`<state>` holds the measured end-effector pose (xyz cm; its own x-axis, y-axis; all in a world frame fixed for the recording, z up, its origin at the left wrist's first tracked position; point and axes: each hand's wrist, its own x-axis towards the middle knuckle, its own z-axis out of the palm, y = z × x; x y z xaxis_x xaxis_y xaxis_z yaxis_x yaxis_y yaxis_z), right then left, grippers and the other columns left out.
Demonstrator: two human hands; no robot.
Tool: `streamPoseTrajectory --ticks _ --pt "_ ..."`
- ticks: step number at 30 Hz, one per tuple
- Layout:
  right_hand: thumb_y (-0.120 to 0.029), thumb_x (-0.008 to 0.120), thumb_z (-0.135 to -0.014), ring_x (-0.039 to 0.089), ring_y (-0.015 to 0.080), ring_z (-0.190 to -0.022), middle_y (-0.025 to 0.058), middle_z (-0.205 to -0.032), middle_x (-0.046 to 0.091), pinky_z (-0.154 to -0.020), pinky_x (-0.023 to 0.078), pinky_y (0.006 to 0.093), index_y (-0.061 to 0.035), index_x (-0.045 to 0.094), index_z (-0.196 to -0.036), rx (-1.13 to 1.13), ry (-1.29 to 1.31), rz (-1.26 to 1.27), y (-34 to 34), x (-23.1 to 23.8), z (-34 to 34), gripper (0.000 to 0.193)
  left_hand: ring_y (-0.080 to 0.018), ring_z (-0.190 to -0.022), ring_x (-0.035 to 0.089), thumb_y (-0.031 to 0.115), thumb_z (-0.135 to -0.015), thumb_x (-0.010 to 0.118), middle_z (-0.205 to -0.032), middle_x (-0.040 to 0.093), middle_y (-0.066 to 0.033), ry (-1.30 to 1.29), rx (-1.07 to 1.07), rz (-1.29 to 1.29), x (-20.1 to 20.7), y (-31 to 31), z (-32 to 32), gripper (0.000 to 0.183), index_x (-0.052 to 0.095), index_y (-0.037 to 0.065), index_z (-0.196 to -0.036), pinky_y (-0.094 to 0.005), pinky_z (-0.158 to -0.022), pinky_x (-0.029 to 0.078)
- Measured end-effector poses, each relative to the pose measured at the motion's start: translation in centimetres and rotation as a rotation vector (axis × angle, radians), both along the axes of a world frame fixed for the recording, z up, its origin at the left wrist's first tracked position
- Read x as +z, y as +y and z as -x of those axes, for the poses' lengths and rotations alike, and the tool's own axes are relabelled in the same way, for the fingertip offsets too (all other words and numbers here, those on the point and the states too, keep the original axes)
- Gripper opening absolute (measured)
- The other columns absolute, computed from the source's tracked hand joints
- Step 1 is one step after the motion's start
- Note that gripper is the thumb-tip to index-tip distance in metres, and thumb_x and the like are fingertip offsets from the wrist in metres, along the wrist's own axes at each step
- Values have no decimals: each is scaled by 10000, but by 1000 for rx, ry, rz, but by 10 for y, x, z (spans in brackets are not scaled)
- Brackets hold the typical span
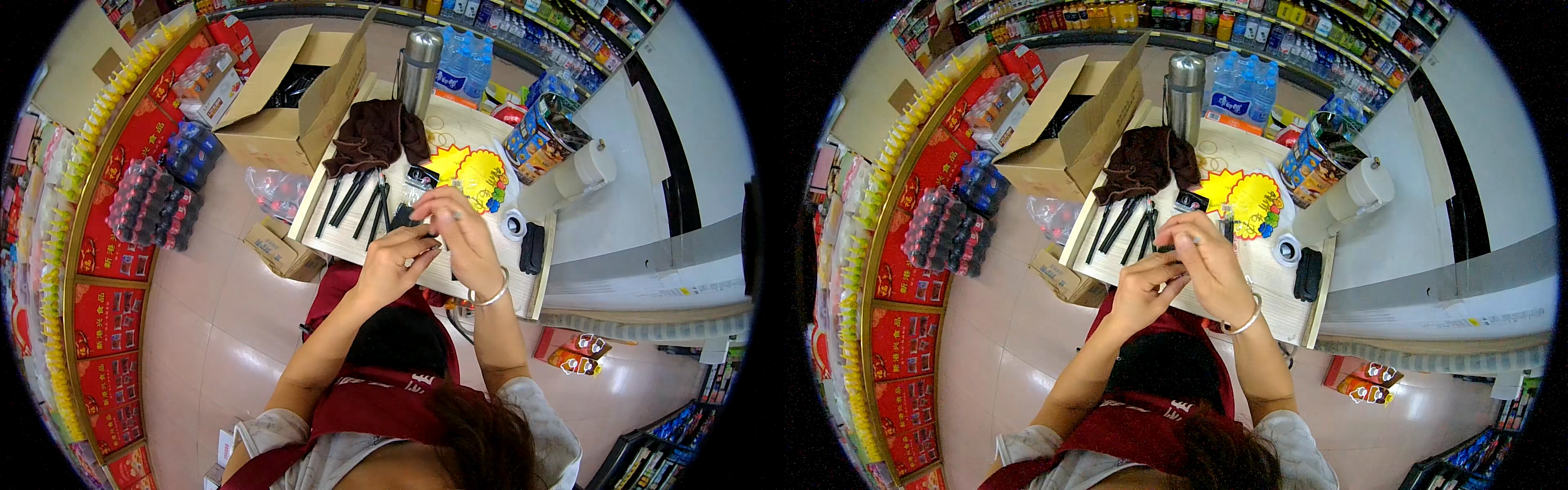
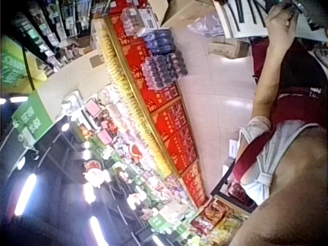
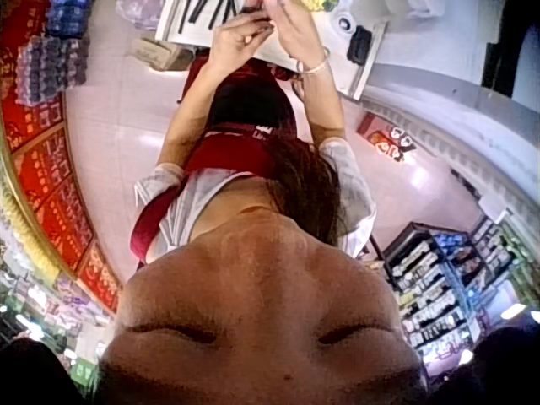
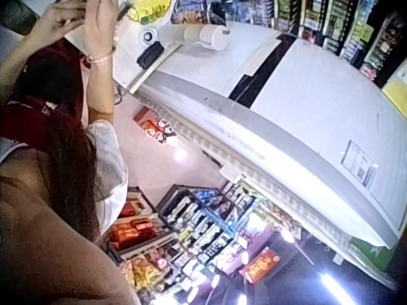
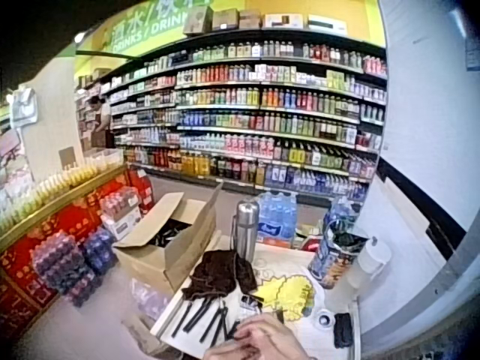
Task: The person assembles small black tripod legs by hand, repeatedly picking up individual legs, connecting them, and placing the assembled units into a cardboard box. The process is continuous and repetitive throughout the clip.
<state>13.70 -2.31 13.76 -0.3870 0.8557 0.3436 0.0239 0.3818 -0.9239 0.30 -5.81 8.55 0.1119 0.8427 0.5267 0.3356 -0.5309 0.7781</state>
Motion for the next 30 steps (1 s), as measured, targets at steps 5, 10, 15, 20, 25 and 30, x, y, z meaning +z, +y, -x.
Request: streamPoseTrajectory --ticks 5,10,15,20,25,30 --pt "-197 485 -928 542 157 -847 83 -919 574 -768 428 267 27 602 -874 107 158 152 8 -45 4 259 -94 -631 552 51 -787 665 -786 641 -47 -378 -78 308 -10 -4 5 125 663 -20 -889 -215 -576 430" --pt "-171 458 -942 580 154 -753 122 -833 635 -702 465 278 27 592 -836 -105 302 319 -7 -75 14 261 -32 -624 493 77 -831 639 -759 638 -9 -899 -208 799 -10 -14 10 124 669 -29 -887 -183 -545 400" --pt "-175 420 -958 579 126 -658 105 -806 659 -619 472 245 19 568 -806 -322 60 25 -14 -64 20 288 -68 -656 533 55 -835 627 -855 650 -53 -717 68 540 -15 -17 1 136 671 -30 -932 -189 -589 432" --pt "-105 530 -887 584 236 -597 125 -689 588 -549 445 295 -11 575 -820 -324 -322 -40 -12 -46 7 124 -76 -688 536 38 -824 629 -846 637 -71 -527 190 412 -16 -12 18 139 670 -26 -941 -195 -610 428" --pt "-126 590 -833 557 315 -633 140 -716 562 -555 438 364 -10 577 -813 -197 -420 -208 -16 -52 14 118 -84 -692 520 53 -816 638 -778 607 -57 -485 141 320 -22 -4 19 113 660 -29 -890 -210 -632 423" --pt "-96 577 -834 567 302 -638 141 -725 575 -566 443 353 -4 599 -846 -25 -258 51 -15 -48 9 96 -92 -687 511 58 -820 631 -752 584 -54 -450 142 274 -26 -1 25 99 615 -35 -851 -217 -635 413"
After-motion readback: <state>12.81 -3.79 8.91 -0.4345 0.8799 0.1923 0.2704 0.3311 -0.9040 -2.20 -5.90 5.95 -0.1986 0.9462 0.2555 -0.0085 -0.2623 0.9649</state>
